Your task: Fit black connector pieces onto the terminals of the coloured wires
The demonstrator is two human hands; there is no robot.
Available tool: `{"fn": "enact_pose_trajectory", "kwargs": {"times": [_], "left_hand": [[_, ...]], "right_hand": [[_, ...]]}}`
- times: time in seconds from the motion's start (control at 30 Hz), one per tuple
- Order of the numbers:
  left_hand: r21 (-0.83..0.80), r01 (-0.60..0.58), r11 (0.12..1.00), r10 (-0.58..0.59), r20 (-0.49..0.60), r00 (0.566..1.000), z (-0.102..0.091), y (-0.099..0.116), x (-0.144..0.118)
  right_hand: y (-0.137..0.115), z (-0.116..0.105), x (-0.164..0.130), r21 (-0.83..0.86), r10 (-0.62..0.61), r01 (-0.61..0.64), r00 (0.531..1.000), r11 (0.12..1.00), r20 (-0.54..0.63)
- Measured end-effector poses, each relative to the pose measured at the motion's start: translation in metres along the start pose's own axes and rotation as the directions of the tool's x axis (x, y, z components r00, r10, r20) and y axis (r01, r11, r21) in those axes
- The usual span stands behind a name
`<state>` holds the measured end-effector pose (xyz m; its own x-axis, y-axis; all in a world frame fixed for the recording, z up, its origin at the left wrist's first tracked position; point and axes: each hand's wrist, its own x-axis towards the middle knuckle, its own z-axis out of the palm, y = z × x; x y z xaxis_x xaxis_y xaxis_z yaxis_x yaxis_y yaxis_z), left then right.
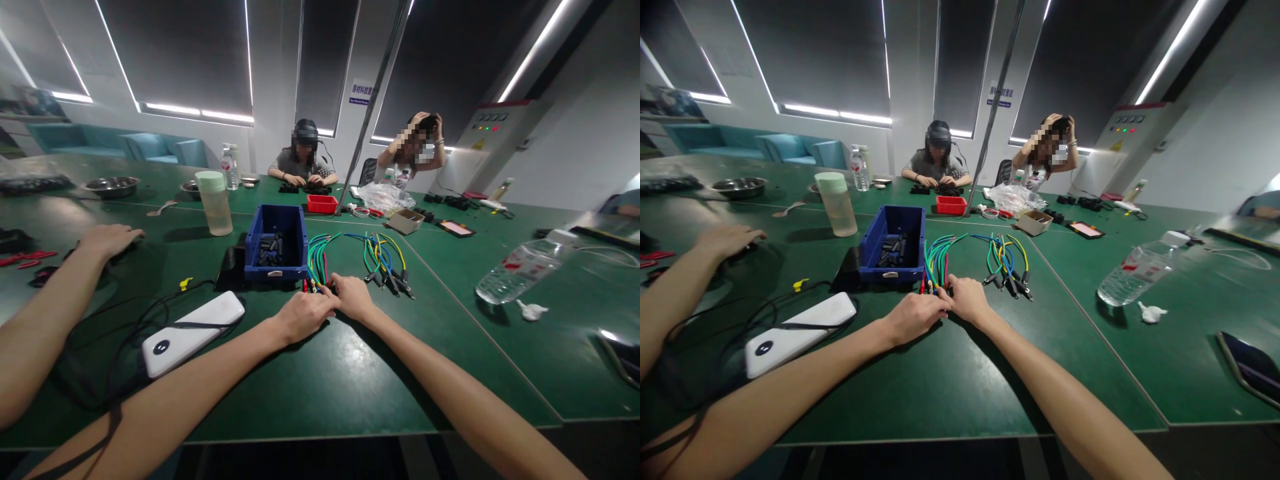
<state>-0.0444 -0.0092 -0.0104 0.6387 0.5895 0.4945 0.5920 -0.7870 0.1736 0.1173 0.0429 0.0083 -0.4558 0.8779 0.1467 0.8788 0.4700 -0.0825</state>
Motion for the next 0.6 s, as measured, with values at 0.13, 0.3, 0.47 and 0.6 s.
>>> {"fn": "enact_pose_trajectory", "kwargs": {"times": [0.13,0.3,0.47,0.6], "left_hand": [[0.006,0.012,1.0,-0.012,0.014,1.0,-0.001,-0.001,0.0],[0.002,0.027,1.0,-0.027,0.028,0.999,-0.003,0.0,0.001],[-0.018,0.065,0.998,-0.065,0.029,0.997,-0.005,0.001,0.001],[-0.019,0.084,0.996,-0.083,0.048,0.995,-0.005,0.001,0.001]], "right_hand": [[0.007,0.001,0.0,0.028,0.033,-0.033,0.999,0.999,0.005],[0.018,0.002,-0.001,0.131,0.106,-0.106,0.994,0.986,0.007],[0.025,0.002,-0.001,0.327,0.153,-0.15,0.988,0.933,0.017],[0.031,0.003,0.0,0.519,0.096,-0.145,0.988,0.842,0.121]]}}
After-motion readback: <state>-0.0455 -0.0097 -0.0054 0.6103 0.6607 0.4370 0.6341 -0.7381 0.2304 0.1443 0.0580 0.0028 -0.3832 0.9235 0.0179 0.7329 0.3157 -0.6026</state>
